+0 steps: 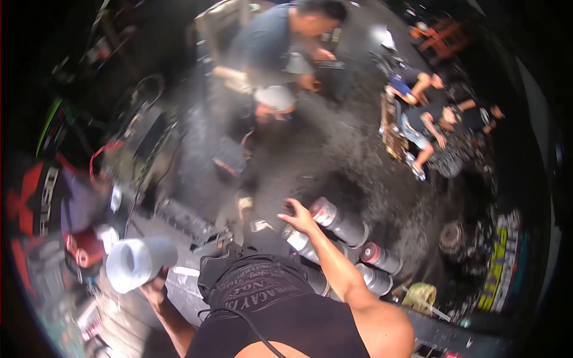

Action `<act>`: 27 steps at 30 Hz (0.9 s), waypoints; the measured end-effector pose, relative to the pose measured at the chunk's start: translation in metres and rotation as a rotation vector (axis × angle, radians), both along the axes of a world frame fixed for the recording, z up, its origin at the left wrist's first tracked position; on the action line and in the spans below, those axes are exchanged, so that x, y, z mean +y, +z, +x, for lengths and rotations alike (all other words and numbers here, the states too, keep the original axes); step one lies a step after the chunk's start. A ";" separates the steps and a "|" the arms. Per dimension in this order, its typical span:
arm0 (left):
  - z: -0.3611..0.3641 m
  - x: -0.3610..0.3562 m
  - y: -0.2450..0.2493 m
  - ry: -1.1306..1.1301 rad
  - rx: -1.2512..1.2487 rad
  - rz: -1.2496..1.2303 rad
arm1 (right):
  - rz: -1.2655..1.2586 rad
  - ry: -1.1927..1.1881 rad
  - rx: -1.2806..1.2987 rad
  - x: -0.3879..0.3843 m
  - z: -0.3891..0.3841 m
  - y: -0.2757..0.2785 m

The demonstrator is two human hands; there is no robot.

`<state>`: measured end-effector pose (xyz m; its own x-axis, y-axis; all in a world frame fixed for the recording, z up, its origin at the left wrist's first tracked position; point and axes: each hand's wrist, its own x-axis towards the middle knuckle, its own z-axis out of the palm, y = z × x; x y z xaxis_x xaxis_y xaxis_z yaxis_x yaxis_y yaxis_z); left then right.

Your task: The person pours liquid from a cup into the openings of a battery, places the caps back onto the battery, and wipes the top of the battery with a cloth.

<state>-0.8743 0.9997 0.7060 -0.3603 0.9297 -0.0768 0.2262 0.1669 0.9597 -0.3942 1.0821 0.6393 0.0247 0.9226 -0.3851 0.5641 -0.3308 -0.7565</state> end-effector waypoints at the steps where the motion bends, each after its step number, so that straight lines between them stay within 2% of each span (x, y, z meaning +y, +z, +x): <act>1: 0.021 0.019 0.004 0.107 -0.257 0.153 | -0.003 0.100 0.015 0.038 -0.009 0.029; 5: 0.073 0.080 0.039 0.065 -0.296 0.230 | 0.058 0.431 0.339 0.143 -0.064 0.078; 6: 0.075 0.089 0.040 0.058 -0.289 0.232 | 0.108 0.574 0.345 0.163 -0.083 0.100; 8: 0.078 0.107 0.039 -0.019 -0.206 0.245 | 0.196 0.745 0.507 0.186 -0.117 0.132; 12: 0.083 0.145 0.058 -0.118 -0.229 0.169 | 0.238 0.990 0.610 0.221 -0.172 0.158; 13: 0.064 0.146 0.045 -0.229 0.157 0.034 | 0.226 1.006 0.686 0.229 -0.183 0.155; 14: 0.076 0.157 0.073 -0.231 0.275 -0.031 | 0.194 1.041 0.776 0.236 -0.196 0.152; 16: 0.066 0.159 0.050 -0.159 0.022 -0.067 | 0.170 1.042 0.802 0.251 -0.218 0.150; 17: 0.066 0.174 0.058 -0.177 0.212 0.092 | 0.218 1.047 0.787 0.259 -0.227 0.150; 18: 0.072 0.195 0.067 -0.210 0.413 0.234 | 0.135 1.026 0.820 0.268 -0.236 0.148; 19: 0.071 0.211 0.074 -0.155 0.025 0.169 | 0.151 1.014 0.819 0.279 -0.245 0.144; 20: 0.066 0.226 0.077 -0.103 -0.379 0.134 | 0.014 0.975 0.918 0.288 -0.255 0.145; 22: 0.047 0.248 0.057 -0.166 -0.439 0.115 | 0.033 1.056 0.835 0.312 -0.272 0.138; 27: -0.011 0.332 0.072 -0.228 -0.180 0.266 | 0.082 1.067 0.907 0.371 -0.331 0.119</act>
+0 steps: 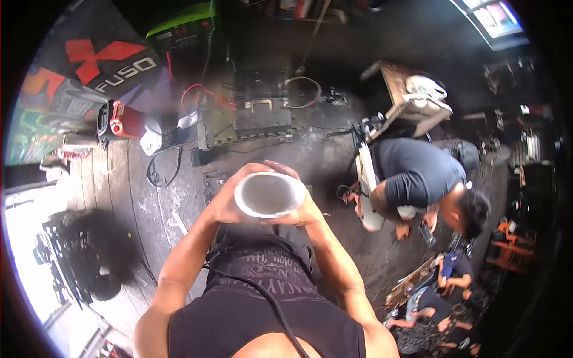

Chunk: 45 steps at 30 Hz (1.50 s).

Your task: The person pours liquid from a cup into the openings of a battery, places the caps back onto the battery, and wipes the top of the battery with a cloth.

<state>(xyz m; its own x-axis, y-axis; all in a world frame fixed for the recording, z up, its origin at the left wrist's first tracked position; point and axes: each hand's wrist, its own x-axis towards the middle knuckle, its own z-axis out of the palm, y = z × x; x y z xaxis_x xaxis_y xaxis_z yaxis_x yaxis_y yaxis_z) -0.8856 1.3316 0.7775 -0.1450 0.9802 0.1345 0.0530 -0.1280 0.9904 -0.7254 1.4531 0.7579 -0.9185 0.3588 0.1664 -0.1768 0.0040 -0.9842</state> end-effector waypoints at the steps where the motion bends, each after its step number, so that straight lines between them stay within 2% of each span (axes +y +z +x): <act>1: -0.008 0.010 -0.004 -0.008 0.080 0.042 | 0.046 -0.023 0.019 0.008 -0.005 -0.003; 2: -0.020 0.023 -0.006 -0.072 0.172 0.056 | 0.130 -0.004 0.085 0.022 -0.017 -0.007; 3: -0.028 0.033 -0.009 -0.052 0.163 0.040 | 0.114 0.017 0.078 0.031 -0.025 -0.020; 6: -0.054 0.068 -0.016 -0.064 0.156 0.056 | -0.191 -0.045 0.061 0.060 -0.046 -0.043; 9: -0.070 0.097 -0.028 -0.026 0.053 0.023 | -0.266 -0.075 0.019 0.089 -0.065 -0.062; 10: -0.076 0.108 -0.034 -0.026 0.059 0.031 | -0.386 -0.150 -0.179 0.097 -0.076 -0.062; 11: -0.082 0.117 -0.040 -0.019 0.050 0.014 | -0.402 -0.143 -0.190 0.101 -0.080 -0.069; 14: -0.100 0.143 -0.064 0.062 0.143 0.078 | -0.160 -0.140 -0.097 0.127 -0.093 -0.092; 15: -0.102 0.149 -0.076 0.077 0.150 0.073 | -0.164 -0.124 -0.092 0.137 -0.100 -0.101; 17: -0.108 0.161 -0.099 0.127 0.087 0.087 | -0.079 -0.207 0.113 0.150 -0.117 -0.116; 19: -0.112 0.173 -0.119 0.159 0.120 0.102 | -0.067 -0.218 0.060 0.162 -0.128 -0.137; 21: -0.110 0.187 -0.137 0.311 -0.124 0.039 | -0.051 -0.231 0.090 0.174 -0.139 -0.157; 22: -0.111 0.193 -0.150 0.341 -0.109 -0.004 | -0.198 -0.255 0.030 0.172 -0.139 -0.178; 23: -0.110 0.200 -0.168 0.352 -0.111 -0.010 | -0.203 -0.245 0.024 0.176 -0.148 -0.192; 25: -0.107 0.211 -0.196 0.431 -0.223 -0.085 | -0.079 -0.376 0.123 0.181 -0.165 -0.219; 26: -0.109 0.214 -0.206 0.441 -0.277 -0.180 | -0.233 -0.449 0.095 0.174 -0.172 -0.228; 27: -0.113 0.220 -0.217 0.444 -0.283 -0.184 | -0.236 -0.447 0.087 0.175 -0.176 -0.238; 29: -0.124 0.230 -0.236 0.500 -0.108 -0.215 | -0.160 -0.453 -0.026 0.178 -0.181 -0.263; 30: -0.130 0.232 -0.256 0.487 -0.097 -0.209 | -0.119 -0.456 -0.086 0.180 -0.181 -0.275; 34: -0.151 0.239 -0.292 0.438 -0.147 -0.222 | -0.008 -0.455 -0.294 0.186 -0.179 -0.308; 36: -0.158 0.236 -0.303 0.424 -0.200 -0.266 | 0.098 -0.380 -0.482 0.191 -0.187 -0.314; 38: -0.170 0.238 -0.315 0.407 -0.252 -0.259 | 0.053 -0.402 -0.431 0.195 -0.205 -0.317; 39: -0.170 0.237 -0.319 0.407 -0.412 -0.290 | 0.004 -0.419 -0.403 0.195 -0.208 -0.319; 43: -0.183 0.231 -0.329 0.360 -0.435 -0.266 | -0.146 -0.372 -0.486 0.196 -0.213 -0.319; 45: -0.184 0.226 -0.333 0.337 -0.431 -0.296 | -0.070 -0.374 -0.488 0.196 -0.218 -0.318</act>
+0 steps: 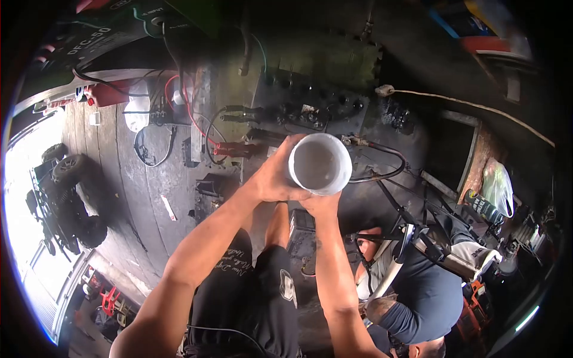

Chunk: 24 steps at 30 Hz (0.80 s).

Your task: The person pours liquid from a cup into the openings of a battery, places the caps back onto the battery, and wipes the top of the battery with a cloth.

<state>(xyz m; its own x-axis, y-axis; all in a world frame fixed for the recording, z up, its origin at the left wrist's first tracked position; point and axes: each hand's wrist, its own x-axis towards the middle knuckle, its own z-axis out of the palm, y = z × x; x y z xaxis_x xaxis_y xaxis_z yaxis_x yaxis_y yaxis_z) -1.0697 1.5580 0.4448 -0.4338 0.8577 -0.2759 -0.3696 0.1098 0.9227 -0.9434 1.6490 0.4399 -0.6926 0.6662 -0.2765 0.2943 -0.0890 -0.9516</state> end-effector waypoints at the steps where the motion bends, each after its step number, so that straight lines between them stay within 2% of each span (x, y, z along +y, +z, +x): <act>1: 0.000 -0.001 0.001 0.003 0.009 -0.041 | 0.023 0.023 0.013 -0.001 -0.001 -0.002; 5: -0.001 -0.001 -0.009 0.008 0.059 -0.101 | 0.065 0.014 0.039 -0.006 -0.008 -0.006; 9: -0.002 0.000 -0.020 0.026 -0.015 -0.123 | 0.079 -0.008 0.005 -0.008 -0.010 -0.019; 15: -0.008 0.007 -0.022 0.017 -0.008 -0.167 | 0.255 0.010 -0.012 -0.001 -0.020 -0.019; 17: -0.010 0.009 -0.022 0.066 -0.072 -0.137 | 0.314 0.081 -0.021 0.004 -0.023 -0.024; 24: -0.018 0.012 -0.029 0.054 -0.072 -0.175 | 0.236 0.075 -0.056 0.008 -0.033 -0.027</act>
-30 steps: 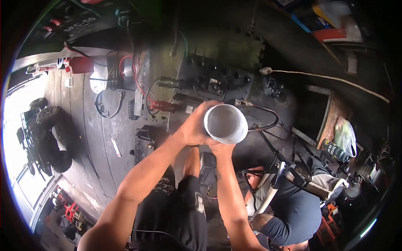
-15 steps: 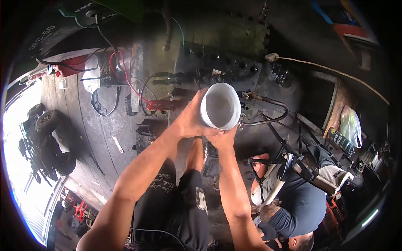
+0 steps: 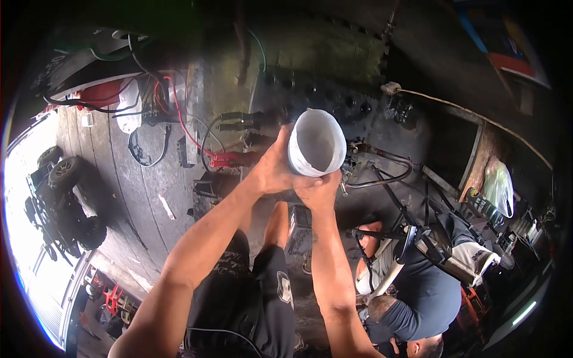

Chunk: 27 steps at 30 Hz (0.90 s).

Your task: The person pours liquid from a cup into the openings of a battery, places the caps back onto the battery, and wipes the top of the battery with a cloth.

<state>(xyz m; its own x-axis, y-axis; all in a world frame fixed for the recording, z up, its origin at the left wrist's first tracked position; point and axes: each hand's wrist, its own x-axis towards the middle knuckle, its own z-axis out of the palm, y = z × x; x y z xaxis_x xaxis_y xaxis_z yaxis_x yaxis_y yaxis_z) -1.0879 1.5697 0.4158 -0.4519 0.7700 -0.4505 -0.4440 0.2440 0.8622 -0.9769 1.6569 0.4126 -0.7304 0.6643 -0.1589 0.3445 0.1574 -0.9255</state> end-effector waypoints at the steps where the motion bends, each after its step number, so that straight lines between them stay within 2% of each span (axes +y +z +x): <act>1: -0.001 0.001 0.000 -0.012 0.002 0.004 | 0.010 -0.006 0.008 0.001 -0.003 0.002; 8: -0.003 0.005 -0.005 -0.033 0.005 0.001 | -0.050 -0.009 -0.049 0.006 -0.003 0.002; 18: -0.002 0.002 -0.007 0.002 -0.014 0.001 | 0.032 0.017 -0.053 0.008 -0.013 0.009; 24: -0.001 -0.010 -0.008 0.070 -0.046 -0.031 | -0.098 0.007 0.010 -0.001 -0.021 0.012; 27: -0.003 -0.012 -0.006 0.073 -0.053 -0.049 | -0.070 0.015 0.017 -0.003 -0.024 0.014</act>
